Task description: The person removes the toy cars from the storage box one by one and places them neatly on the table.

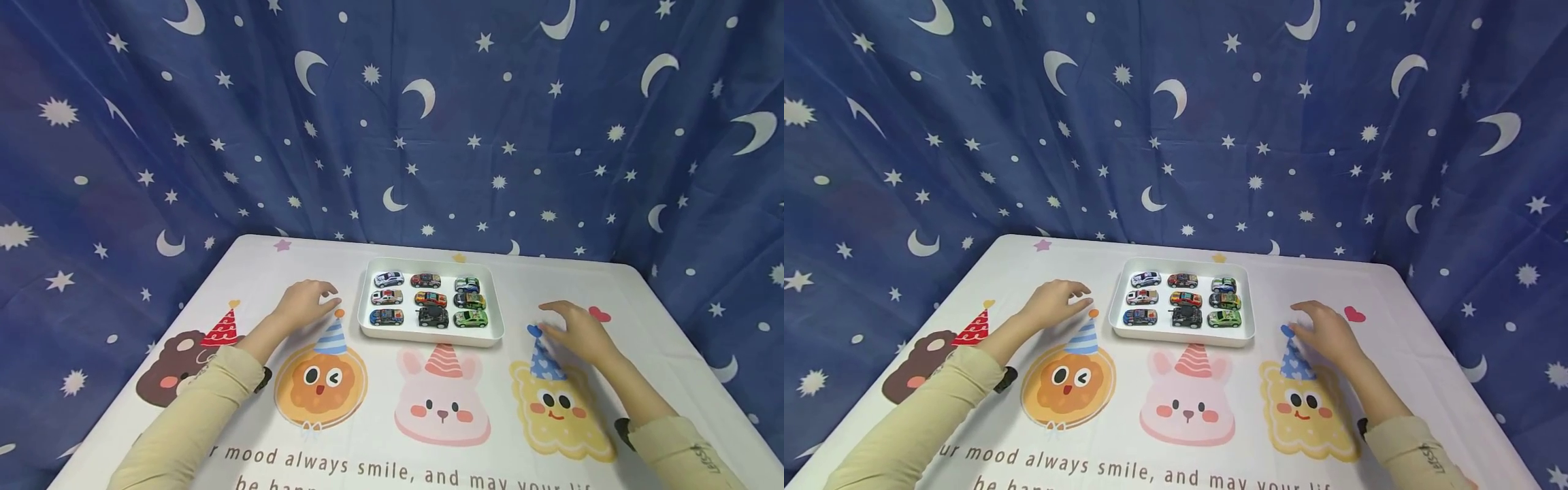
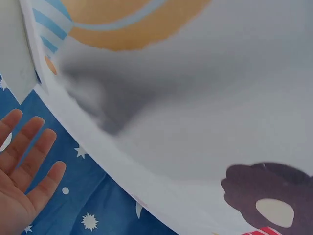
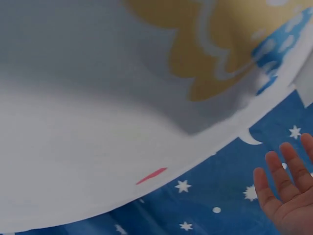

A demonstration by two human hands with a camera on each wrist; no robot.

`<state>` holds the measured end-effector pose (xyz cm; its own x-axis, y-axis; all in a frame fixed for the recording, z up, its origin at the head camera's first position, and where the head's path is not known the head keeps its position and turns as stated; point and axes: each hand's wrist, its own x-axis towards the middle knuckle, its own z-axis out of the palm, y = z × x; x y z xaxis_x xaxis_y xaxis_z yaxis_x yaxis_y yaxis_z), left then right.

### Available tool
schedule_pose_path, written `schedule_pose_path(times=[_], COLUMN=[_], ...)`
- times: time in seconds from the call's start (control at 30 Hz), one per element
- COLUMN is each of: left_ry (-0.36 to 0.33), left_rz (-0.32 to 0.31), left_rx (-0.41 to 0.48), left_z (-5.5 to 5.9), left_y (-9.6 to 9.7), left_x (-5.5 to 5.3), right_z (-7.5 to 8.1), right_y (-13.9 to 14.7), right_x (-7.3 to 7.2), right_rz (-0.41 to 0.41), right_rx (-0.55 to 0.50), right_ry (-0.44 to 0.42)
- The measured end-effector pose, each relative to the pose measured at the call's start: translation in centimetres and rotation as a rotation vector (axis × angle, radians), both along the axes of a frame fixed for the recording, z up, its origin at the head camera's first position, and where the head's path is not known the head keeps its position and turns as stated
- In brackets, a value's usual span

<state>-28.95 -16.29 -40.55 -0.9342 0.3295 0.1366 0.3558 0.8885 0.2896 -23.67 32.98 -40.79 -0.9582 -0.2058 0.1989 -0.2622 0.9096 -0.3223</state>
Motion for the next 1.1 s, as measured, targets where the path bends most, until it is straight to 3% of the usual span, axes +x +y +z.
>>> schedule_pose_path(times=[0.3,0.63,0.9,1.1], left_ry=[-0.019,-0.135,-0.271,-0.451], left_rz=[0.027,0.159,0.299,0.388], left_rx=[0.104,0.406,0.603,0.871], left_z=[-0.2,-0.8,-1.3,-1.7], left_y=[1.3,2.6,3.6,4.7], left_x=[0.1,0.2,-0.3,-0.9], right_z=[1.2,2.4,3.5,4.3], right_y=[-2.1,-5.4,-7.9,-9.6], right_x=[0.1,-0.1,0.0,-0.2], right_rz=[-0.013,0.063,0.144,0.176], right_rx=[0.015,0.008,0.043,-0.005], right_ry=[-0.010,0.006,0.074,0.055])
